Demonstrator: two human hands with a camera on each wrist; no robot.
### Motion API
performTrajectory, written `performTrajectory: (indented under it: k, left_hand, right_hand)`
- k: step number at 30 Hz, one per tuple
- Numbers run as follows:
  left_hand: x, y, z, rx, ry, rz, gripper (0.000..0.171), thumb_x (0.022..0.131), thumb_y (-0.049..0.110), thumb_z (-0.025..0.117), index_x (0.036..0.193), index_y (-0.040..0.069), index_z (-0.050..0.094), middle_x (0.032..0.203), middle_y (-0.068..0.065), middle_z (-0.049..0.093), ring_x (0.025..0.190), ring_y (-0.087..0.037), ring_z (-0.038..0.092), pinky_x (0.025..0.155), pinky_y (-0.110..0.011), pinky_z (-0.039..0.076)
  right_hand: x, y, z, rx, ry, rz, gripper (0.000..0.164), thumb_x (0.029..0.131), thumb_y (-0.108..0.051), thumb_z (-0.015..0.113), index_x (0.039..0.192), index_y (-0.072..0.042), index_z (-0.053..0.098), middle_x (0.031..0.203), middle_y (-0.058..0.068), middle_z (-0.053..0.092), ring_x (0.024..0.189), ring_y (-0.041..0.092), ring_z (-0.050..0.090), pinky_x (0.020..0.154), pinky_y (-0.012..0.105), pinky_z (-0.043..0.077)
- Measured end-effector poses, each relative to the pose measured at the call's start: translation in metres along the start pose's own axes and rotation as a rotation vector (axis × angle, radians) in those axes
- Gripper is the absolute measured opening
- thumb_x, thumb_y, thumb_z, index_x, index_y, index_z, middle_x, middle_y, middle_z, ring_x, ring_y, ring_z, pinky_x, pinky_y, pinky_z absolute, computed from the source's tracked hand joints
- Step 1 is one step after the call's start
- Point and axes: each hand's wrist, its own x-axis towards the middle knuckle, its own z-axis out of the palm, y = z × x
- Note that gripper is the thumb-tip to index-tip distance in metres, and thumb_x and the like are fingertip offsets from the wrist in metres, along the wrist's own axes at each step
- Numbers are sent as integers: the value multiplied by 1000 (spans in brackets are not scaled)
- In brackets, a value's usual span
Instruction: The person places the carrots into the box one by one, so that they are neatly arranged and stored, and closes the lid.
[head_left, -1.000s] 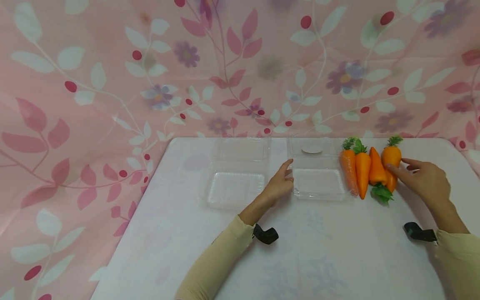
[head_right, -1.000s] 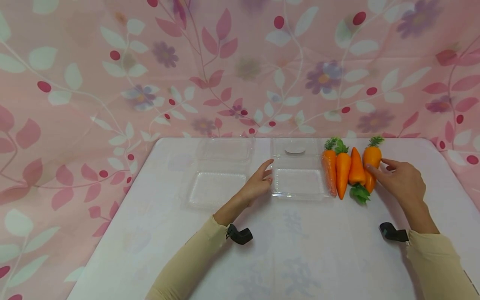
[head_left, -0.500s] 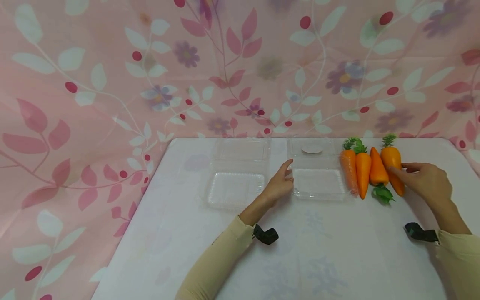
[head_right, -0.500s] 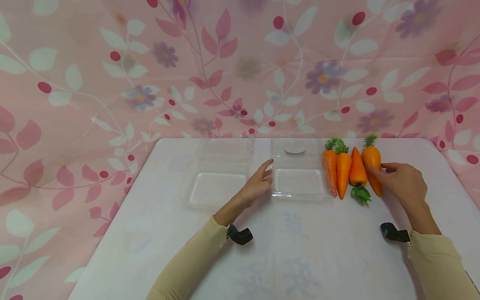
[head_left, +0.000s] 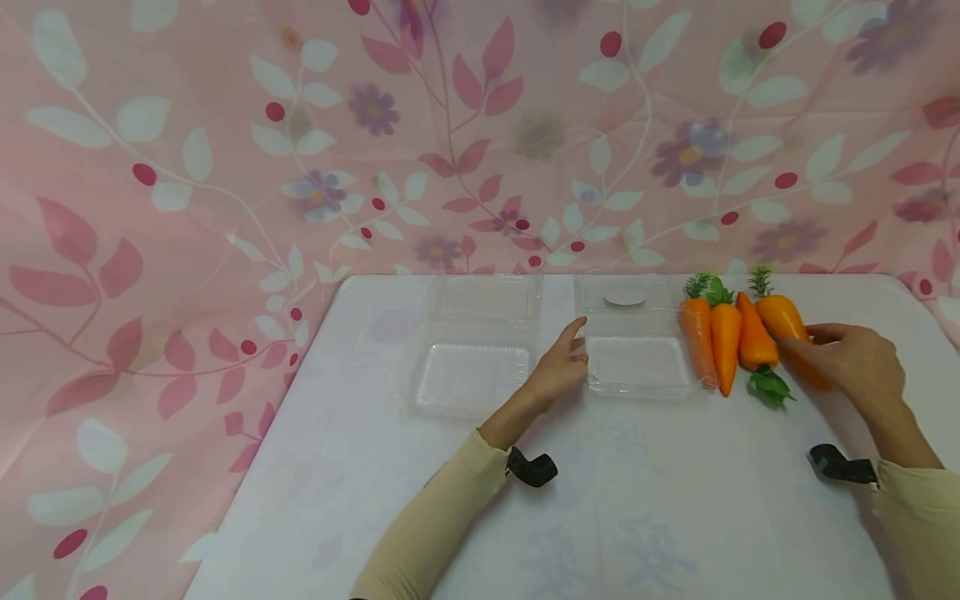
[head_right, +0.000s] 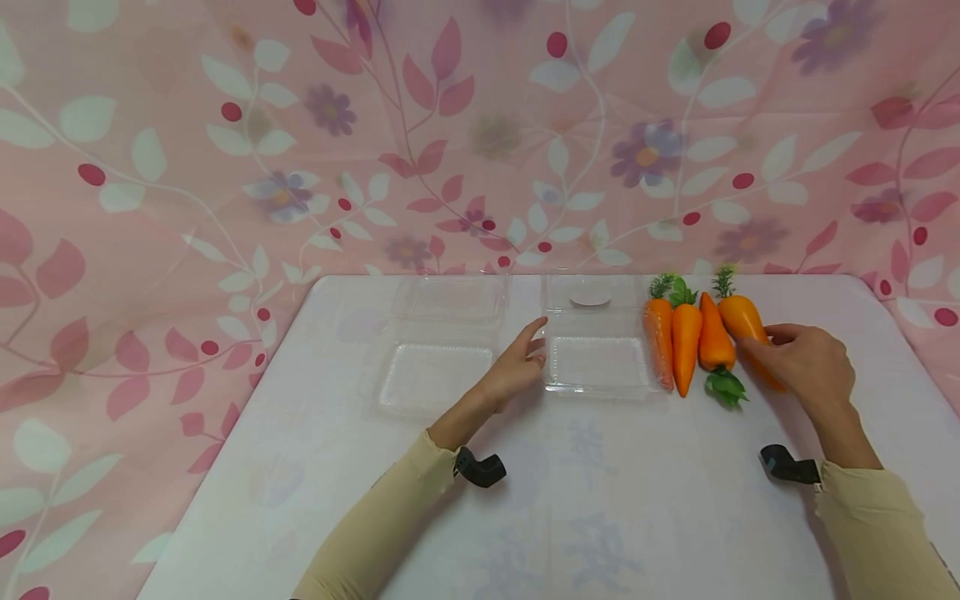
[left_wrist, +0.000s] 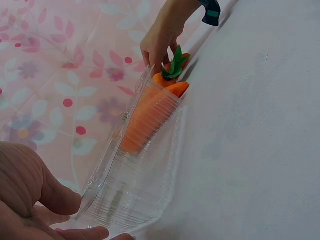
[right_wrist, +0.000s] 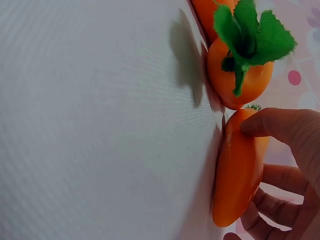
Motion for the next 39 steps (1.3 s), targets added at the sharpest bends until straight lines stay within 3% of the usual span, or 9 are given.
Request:
performTrajectory:
  k: [11, 21, 33, 39]
  left_hand:
    - [1, -1, 0, 14, 2, 9, 63, 95, 3, 45, 155, 17, 31, 147, -21, 45, 131, -30, 48, 107, -44, 38]
    - [1, -2, 0, 28, -1, 10, 62, 96, 5, 45, 155, 17, 30, 147, -20, 45, 133, -30, 47, 108, -45, 37]
    - [1, -3, 1, 15, -14, 11, 63, 97, 4, 45, 156, 16, 29, 149, -21, 43, 133, -32, 46, 108, -47, 37]
    - [2, -4, 1, 27, -8, 12, 61, 98, 4, 44, 156, 17, 29, 149, -20, 43, 134, -30, 45, 109, -46, 36]
  right_hand:
    - [0, 2, 0, 27, 28, 12, 77, 89, -57, 63, 125, 11, 56, 117, 36, 55, 95, 48, 49, 60, 42, 42]
    - [-3, 3, -2, 12, -39, 43, 82, 91, -57, 61, 131, 14, 50, 125, 39, 46, 103, 52, 43, 71, 54, 44]
    - [-5, 10, -5, 16, -26, 42, 84, 89, -60, 60, 131, 12, 52, 128, 39, 47, 99, 50, 45, 65, 46, 38]
    - [-11, 5, -13, 42, 2, 35, 82, 90, -59, 60, 129, 13, 53, 120, 37, 52, 95, 45, 44, 64, 42, 36]
